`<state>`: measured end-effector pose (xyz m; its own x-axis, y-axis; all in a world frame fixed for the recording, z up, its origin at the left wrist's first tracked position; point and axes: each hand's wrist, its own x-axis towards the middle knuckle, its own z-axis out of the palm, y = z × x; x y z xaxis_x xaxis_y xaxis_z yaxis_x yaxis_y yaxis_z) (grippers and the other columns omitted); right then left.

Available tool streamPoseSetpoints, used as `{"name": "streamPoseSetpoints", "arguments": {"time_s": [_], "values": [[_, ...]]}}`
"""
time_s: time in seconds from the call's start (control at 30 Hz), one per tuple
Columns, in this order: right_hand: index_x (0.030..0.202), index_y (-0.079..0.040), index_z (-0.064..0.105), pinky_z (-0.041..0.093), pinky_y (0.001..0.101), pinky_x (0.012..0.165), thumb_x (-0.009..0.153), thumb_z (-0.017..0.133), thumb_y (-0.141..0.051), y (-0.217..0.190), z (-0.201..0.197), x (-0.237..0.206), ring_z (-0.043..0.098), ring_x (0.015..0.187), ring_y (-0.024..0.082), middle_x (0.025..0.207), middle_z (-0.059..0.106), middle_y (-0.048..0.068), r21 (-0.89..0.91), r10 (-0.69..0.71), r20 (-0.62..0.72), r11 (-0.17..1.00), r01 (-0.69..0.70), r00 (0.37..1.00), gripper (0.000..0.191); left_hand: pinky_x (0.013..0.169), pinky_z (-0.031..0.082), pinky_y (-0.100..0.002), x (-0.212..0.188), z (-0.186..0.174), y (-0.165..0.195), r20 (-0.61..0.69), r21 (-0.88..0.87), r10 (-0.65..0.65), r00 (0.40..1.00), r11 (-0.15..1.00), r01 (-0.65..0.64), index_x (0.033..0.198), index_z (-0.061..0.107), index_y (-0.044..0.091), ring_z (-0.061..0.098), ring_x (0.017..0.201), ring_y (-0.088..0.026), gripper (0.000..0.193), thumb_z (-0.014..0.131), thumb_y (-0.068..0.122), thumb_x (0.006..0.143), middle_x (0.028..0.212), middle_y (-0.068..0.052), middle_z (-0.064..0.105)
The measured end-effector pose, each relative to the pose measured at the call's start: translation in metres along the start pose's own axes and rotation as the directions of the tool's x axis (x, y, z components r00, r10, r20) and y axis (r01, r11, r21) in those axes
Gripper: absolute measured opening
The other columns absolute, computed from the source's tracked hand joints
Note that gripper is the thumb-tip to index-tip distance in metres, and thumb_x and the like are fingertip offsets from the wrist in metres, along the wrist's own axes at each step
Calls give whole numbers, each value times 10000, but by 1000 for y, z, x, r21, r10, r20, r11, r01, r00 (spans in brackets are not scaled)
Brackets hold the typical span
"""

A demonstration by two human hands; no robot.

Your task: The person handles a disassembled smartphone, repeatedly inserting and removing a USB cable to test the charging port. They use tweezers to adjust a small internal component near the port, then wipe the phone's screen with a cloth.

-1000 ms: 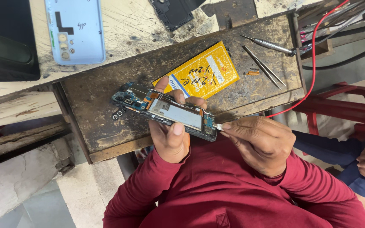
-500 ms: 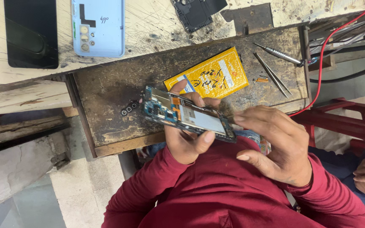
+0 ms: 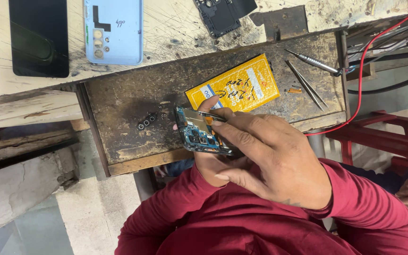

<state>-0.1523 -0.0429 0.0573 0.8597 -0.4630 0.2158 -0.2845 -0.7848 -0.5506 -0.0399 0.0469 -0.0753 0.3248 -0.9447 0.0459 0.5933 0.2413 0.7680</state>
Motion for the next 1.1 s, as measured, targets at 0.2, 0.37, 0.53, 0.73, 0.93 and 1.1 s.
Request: {"name": "streamPoseSetpoints", "arguments": {"time_s": [0.2, 0.37, 0.53, 0.73, 0.93, 1.1], "values": [[1352, -48, 617, 540, 427, 857, 861, 780, -396, -2, 2, 2, 673, 1032, 333, 1227, 653, 145, 2, 10, -19, 1000, -10, 1000, 624, 1082, 543, -365, 0, 1, 2, -20, 107, -12, 1000, 994, 14, 1624, 261, 65, 594, 1168, -166, 1098, 943, 155, 768, 1319, -67, 532], [1319, -42, 643, 559, 415, 842, 886, 761, -346, -3, 2, 4, 694, 1010, 329, 1229, 681, 158, -20, 27, -40, 999, -28, 999, 542, 1048, 529, -317, 2, 4, 5, -15, 222, 34, 999, 975, -29, 1614, 279, 62, 592, 1113, -153, 980, 899, 201, 868, 1263, -66, 567], [1276, -38, 680, 578, 384, 796, 909, 757, -234, -3, -3, 4, 719, 937, 305, 1131, 710, 139, -40, 92, -35, 995, -93, 995, 424, 1006, 535, -289, 7, 10, 11, -9, 395, 77, 997, 916, -67, 1596, 316, 49, 601, 1083, -143, 1021, 908, 271, 794, 1227, -59, 576], [1258, -11, 694, 571, 374, 792, 931, 738, -142, 0, -5, 2, 724, 959, 315, 1138, 692, 164, -86, 177, -42, 980, -180, 983, 355, 964, 600, -303, 15, 22, 17, -68, 524, 40, 997, 852, 1, 1556, 324, 46, 728, 1022, -161, 1052, 924, 373, 757, 1151, -43, 654], [1254, 42, 677, 551, 351, 875, 955, 740, -117, 5, -6, -2, 716, 1024, 306, 1198, 682, 196, -83, 220, -41, 971, -223, 975, 344, 980, 637, -335, 19, 28, 22, -106, 599, 63, 992, 800, 14, 1566, 347, 66, 787, 1094, -221, 1101, 948, 395, 704, 1193, -71, 717], [1261, 46, 667, 531, 321, 935, 953, 733, -120, 8, -12, 0, 702, 1079, 279, 1214, 678, 199, 26, 242, 9, 970, -242, 970, 356, 1006, 632, -359, 20, 26, 22, -72, 555, 111, 991, 830, -52, 1529, 330, 42, 770, 1089, -227, 1084, 937, 395, 702, 1205, -92, 695]]}}
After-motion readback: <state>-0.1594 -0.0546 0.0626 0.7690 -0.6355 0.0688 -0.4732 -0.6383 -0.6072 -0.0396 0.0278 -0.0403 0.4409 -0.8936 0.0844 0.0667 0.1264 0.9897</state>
